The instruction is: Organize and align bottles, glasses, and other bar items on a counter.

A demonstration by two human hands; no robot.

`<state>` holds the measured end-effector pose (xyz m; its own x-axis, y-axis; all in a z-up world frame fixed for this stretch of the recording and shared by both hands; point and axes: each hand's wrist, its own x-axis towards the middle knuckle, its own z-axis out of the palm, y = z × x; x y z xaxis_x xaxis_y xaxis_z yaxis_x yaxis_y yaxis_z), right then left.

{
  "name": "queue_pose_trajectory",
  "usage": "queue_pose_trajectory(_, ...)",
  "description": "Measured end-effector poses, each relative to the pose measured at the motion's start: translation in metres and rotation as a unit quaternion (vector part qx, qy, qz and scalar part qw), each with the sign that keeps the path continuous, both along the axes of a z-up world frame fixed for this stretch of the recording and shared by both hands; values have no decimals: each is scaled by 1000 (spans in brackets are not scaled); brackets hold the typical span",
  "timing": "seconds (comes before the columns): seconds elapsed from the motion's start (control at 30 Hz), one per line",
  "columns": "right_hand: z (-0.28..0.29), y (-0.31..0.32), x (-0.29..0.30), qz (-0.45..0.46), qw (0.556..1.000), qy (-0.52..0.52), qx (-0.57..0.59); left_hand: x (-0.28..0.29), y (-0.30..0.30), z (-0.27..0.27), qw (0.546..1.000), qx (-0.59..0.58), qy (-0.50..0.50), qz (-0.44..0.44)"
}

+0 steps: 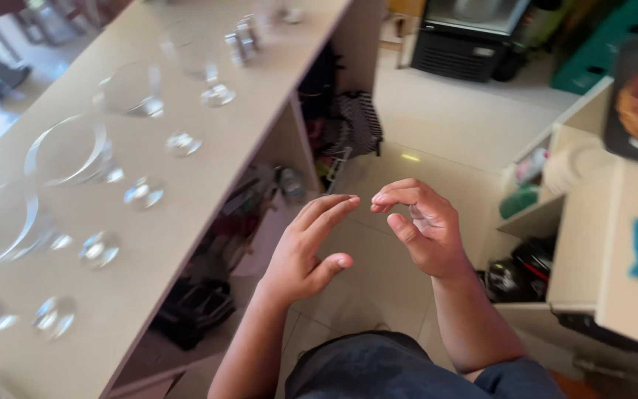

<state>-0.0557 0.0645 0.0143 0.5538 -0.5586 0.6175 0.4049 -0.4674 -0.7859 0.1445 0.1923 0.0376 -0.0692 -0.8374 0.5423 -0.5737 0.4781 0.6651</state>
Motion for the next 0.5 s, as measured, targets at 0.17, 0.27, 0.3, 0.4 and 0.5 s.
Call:
queue_pose_trajectory(0.17,-2,-24,-74,-72,997,-1,-4,-63,-65,-6,996,-3,7,-87)
queue_pose_trajectory(0.27,-4,-37,-115,-124,992,4,-10,-97,-101,-7,988,-3,7,-152)
queue_pose_trajectory(0.3,-5,-42,-128,-144,989,10,-17,-109,-113,-7,985,-4,6,-173)
queue_pose_trajectory(0.4,-14,-50,-163,-207,978,11,-9,-138,-146,-8,973,5,9,-229)
queue_pose_trajectory(0.5,-18,-49,-196,-274,962,2,10,-170,-176,-8,954,17,13,-299)
